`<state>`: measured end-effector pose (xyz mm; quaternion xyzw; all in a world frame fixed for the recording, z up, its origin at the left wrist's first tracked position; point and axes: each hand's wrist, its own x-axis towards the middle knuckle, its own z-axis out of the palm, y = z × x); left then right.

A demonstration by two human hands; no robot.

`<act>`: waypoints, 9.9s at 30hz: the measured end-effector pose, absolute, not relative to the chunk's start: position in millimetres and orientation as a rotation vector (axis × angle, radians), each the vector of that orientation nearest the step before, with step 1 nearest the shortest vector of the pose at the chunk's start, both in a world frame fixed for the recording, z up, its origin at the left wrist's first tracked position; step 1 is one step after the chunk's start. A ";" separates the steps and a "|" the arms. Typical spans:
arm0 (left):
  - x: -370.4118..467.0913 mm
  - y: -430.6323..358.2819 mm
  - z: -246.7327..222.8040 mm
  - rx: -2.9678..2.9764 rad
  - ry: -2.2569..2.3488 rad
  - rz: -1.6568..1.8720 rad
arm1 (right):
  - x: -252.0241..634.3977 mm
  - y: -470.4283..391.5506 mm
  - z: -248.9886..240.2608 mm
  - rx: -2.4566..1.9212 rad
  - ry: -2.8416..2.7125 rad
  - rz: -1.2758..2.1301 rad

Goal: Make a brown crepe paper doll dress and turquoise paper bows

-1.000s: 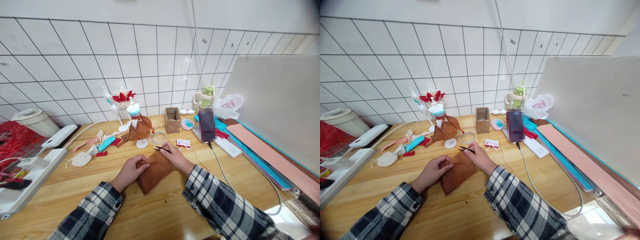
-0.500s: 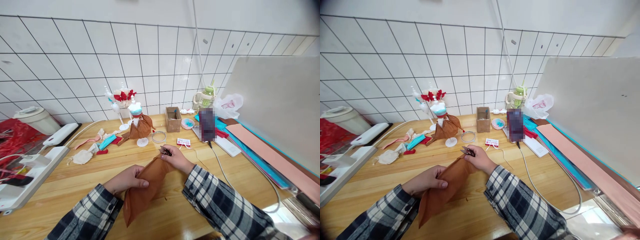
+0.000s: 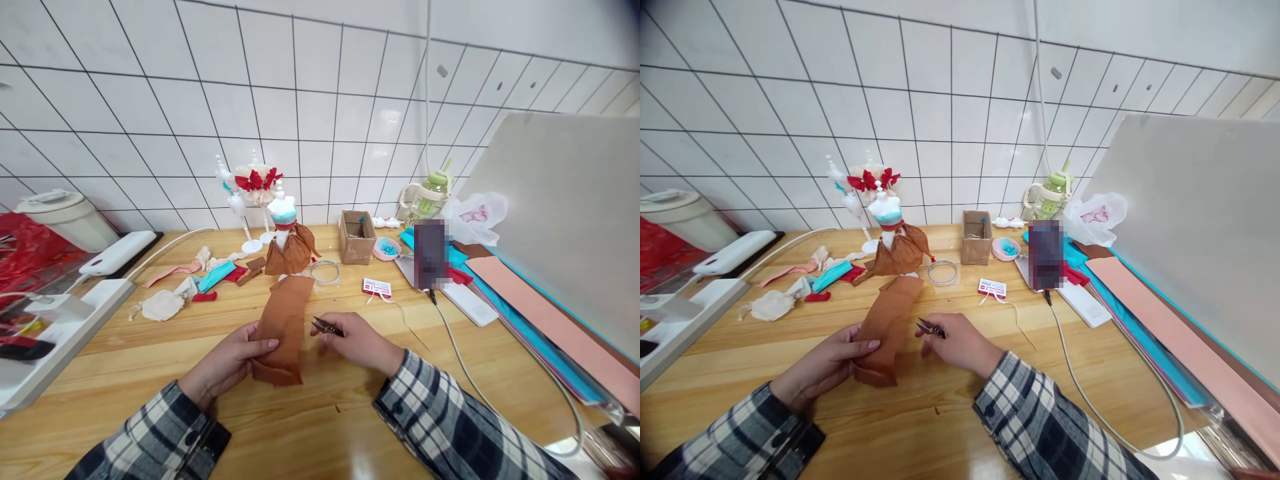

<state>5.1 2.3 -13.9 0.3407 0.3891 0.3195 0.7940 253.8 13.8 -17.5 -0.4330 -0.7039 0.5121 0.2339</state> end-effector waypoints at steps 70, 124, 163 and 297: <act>22.8 -3.6 -9.3 0.969 0.939 0.754 | 247.4 14.3 -25.0 -1.186 -2.250 1.169; 26.5 -4.7 -14.5 0.950 1.038 0.848 | 241.0 6.7 -27.2 -1.138 -2.061 1.416; 30.3 -6.5 -15.3 0.909 1.047 0.993 | 239.4 7.4 -26.1 -1.118 -1.925 1.618; 32.3 -7.3 -16.1 1.094 0.965 0.928 | 238.6 7.5 -25.8 -1.097 -2.069 1.418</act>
